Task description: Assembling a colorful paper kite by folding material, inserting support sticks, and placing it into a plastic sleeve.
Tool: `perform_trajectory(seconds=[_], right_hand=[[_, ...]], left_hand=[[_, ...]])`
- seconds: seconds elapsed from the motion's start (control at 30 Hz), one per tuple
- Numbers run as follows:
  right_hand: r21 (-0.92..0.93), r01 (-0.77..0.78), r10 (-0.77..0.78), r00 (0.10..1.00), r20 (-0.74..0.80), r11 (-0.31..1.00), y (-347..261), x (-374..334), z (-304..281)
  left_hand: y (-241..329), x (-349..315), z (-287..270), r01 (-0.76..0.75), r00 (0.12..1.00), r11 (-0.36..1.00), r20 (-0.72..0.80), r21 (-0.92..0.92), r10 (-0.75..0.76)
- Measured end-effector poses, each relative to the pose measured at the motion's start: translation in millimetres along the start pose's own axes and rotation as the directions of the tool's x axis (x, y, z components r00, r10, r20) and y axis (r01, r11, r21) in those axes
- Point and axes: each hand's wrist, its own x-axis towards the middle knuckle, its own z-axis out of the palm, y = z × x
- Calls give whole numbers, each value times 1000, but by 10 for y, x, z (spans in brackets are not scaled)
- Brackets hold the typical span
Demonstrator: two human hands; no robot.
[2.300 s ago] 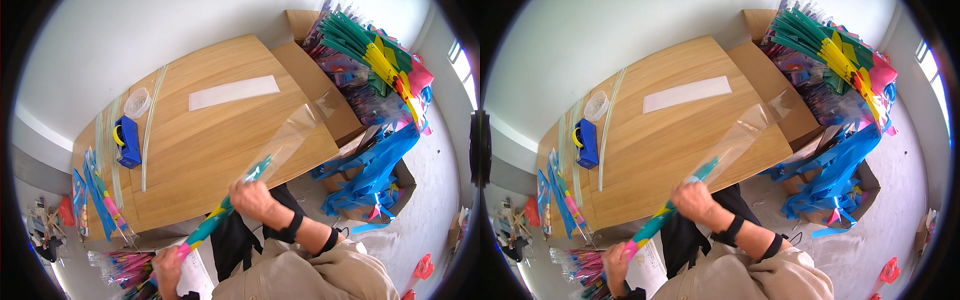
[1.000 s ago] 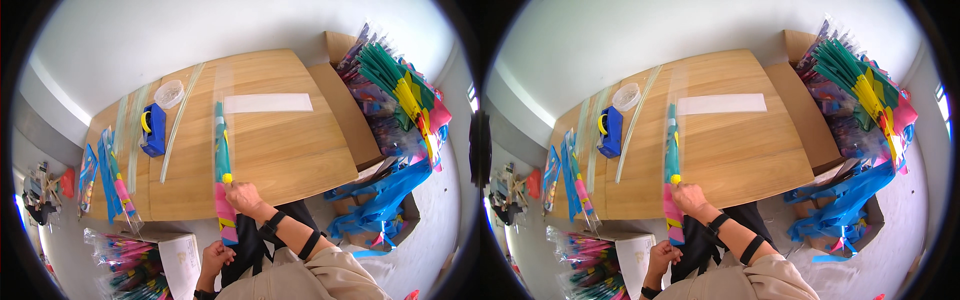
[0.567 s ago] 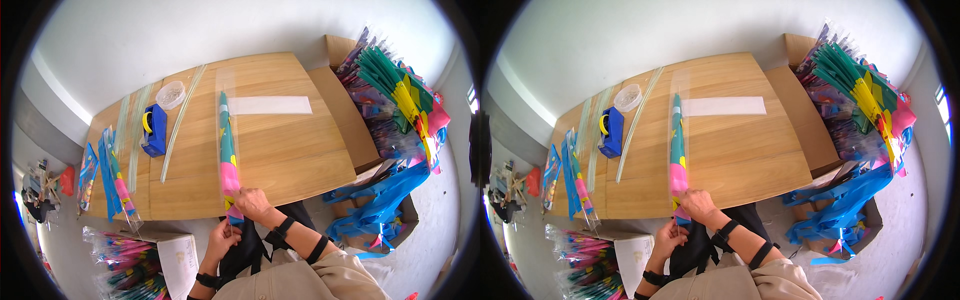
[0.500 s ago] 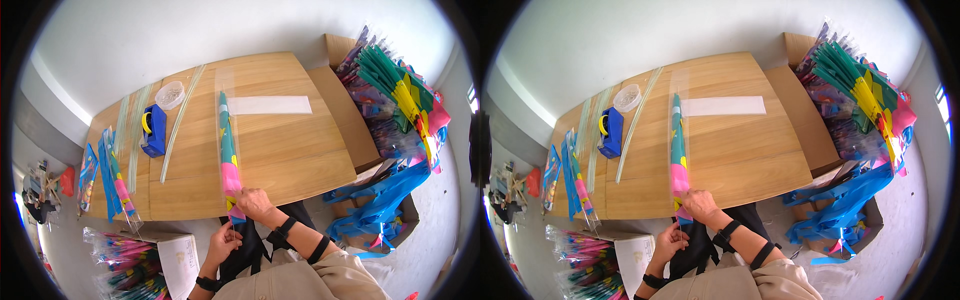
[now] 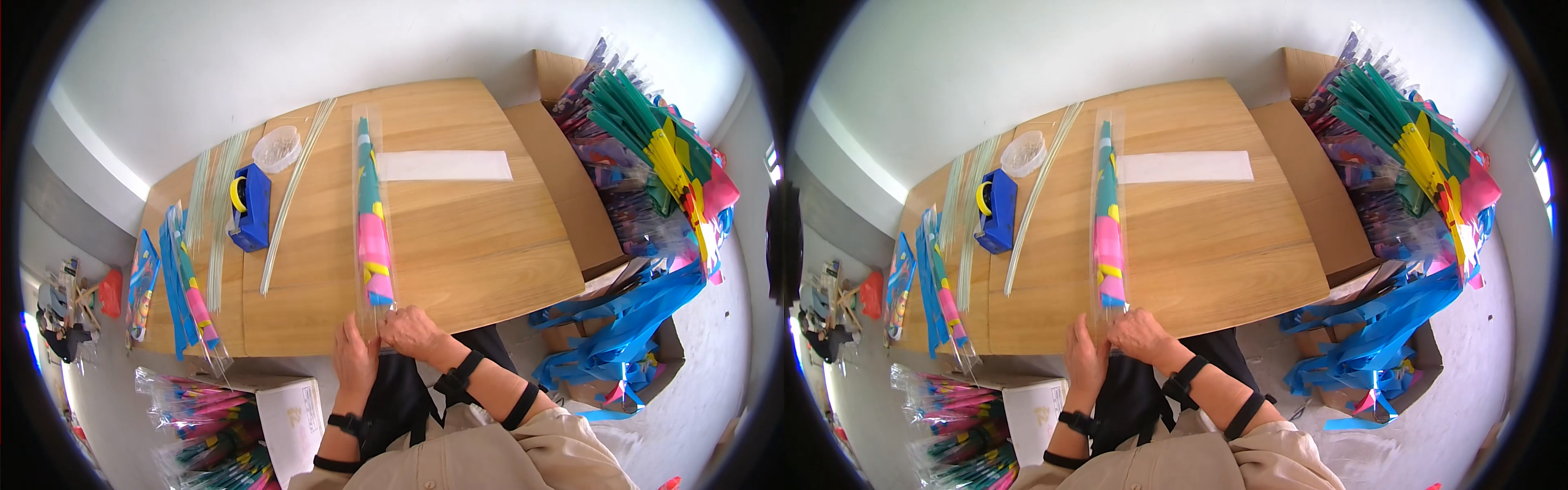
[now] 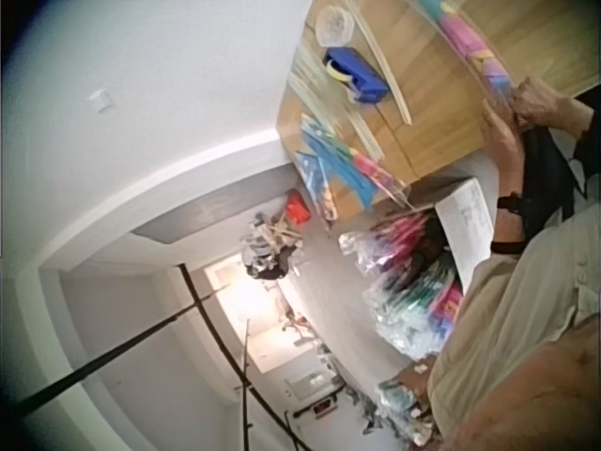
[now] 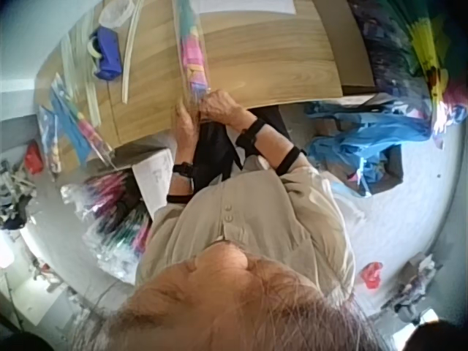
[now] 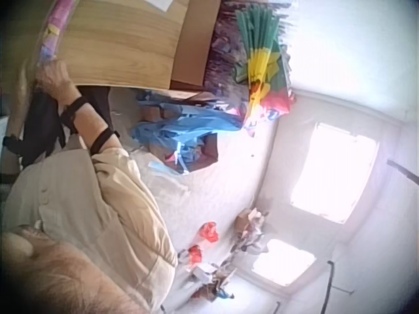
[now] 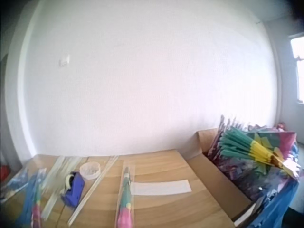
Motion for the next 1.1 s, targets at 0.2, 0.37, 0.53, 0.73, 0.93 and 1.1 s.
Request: perform_trajectory(seconds=[0.2, 0.37, 0.53, 0.73, 0.93, 1.1], right_hand=[[45, -40, 37, 997, 62, 998, 173, 16, -121], [554, -101, 219, 964, -152, 827, 96, -5, -213], [699, -243, 343, 940, -3, 673, -179, -41, 76], [657, -348, 438, 899, 31, 669, -336, -59, 133], [679, -435, 442, 879, 178, 591, -283, -1, 93], [636, -467, 486, 859, 161, 614, -285, 32, 109]], left_hand=[[-186, 123, 216, 137, 989, 974, 86, -183, -123], [-323, 74, 78, 703, 707, 316, 578, -637, -408], [-254, 20, -35, 746, 657, 278, 599, -606, -457], [-259, -16, -1, 741, 666, 351, 559, -573, -493], [-218, 63, 0, 750, 661, 417, 559, -513, -500], [-337, 90, 50, 761, 649, 424, 579, -491, -494]])
